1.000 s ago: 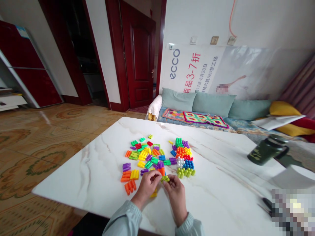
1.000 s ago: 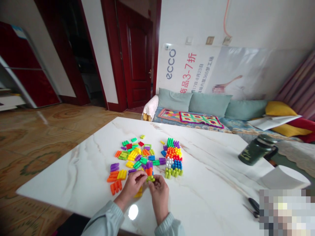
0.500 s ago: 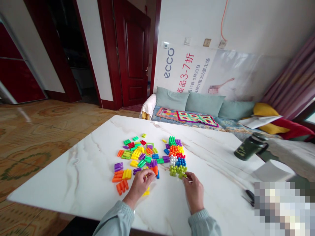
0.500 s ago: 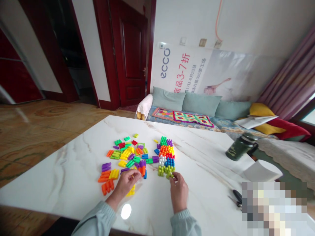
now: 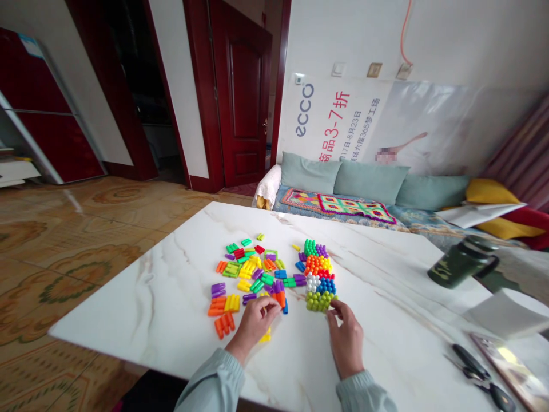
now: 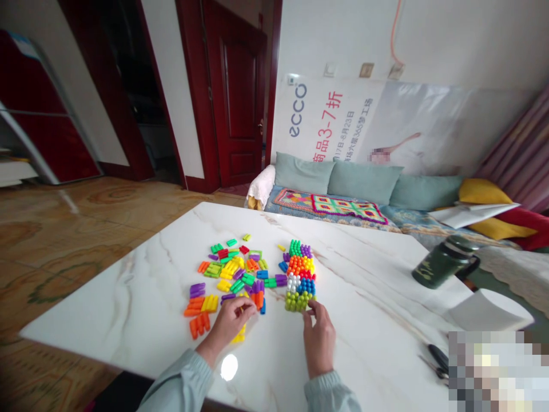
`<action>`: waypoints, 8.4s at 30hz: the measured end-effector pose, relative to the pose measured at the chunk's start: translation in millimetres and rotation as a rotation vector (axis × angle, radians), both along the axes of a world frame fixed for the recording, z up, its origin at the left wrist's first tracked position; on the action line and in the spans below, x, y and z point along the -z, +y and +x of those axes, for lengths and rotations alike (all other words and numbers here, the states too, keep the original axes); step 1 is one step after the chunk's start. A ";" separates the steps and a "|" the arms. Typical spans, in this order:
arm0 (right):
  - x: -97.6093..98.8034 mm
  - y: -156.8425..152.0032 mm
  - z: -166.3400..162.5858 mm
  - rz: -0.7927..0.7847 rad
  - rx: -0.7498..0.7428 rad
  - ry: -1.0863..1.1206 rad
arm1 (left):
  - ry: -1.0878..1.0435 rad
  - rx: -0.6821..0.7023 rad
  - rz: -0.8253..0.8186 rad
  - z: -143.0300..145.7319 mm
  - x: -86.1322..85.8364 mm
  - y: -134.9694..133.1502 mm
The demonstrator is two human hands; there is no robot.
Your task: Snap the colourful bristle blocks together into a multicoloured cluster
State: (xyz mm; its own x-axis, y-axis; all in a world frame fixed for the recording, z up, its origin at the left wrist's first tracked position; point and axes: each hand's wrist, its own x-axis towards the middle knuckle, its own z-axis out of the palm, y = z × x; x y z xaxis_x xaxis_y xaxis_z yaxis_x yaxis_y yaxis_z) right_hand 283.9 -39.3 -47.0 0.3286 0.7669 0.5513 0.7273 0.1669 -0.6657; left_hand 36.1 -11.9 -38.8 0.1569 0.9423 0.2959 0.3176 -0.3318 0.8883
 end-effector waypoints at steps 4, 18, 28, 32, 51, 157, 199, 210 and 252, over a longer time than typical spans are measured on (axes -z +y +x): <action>-10.8 -9.4 -20.6 0.128 -0.029 -0.015 | 0.009 -0.009 0.006 1.3 -1.3 -0.9; 3.7 7.9 -88.8 -0.234 -0.389 0.204 | 0.535 -0.037 0.371 5.9 -2.3 -18.9; -2.8 4.8 -89.9 -0.289 -0.351 0.121 | 0.896 -0.288 -0.009 -85.1 -69.5 68.3; -1.7 5.5 -89.6 -0.298 -0.346 0.123 | 0.949 -0.225 -0.075 -110.3 -64.9 91.4; -3.5 5.1 -93.0 -0.302 -0.311 0.112 | 0.814 -0.010 0.134 -59.3 -88.6 129.5; -27.4 -31.2 -96.4 -0.092 -0.388 0.007 | -0.050 0.140 -0.088 0.4 1.9 -38.8; 5.1 -32.3 -74.1 -0.208 -0.267 0.396 | 0.046 0.096 0.041 3.0 -3.6 -31.9; 3.9 -12.9 -23.7 -0.129 -0.104 0.157 | 0.041 0.080 0.038 2.5 -0.9 -30.3; 12.1 25.8 -131.9 -0.060 -0.456 0.368 | 0.054 -0.127 0.122 -3.3 20.0 -22.2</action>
State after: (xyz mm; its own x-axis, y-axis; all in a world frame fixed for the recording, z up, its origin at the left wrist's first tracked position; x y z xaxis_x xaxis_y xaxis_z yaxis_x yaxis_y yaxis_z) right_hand 152.1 -13.5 -59.1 0.1199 0.9021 0.4144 0.3098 0.3626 -0.8789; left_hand 32.8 -34.1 -58.8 0.0580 0.9133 0.4032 0.4100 -0.3900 0.8245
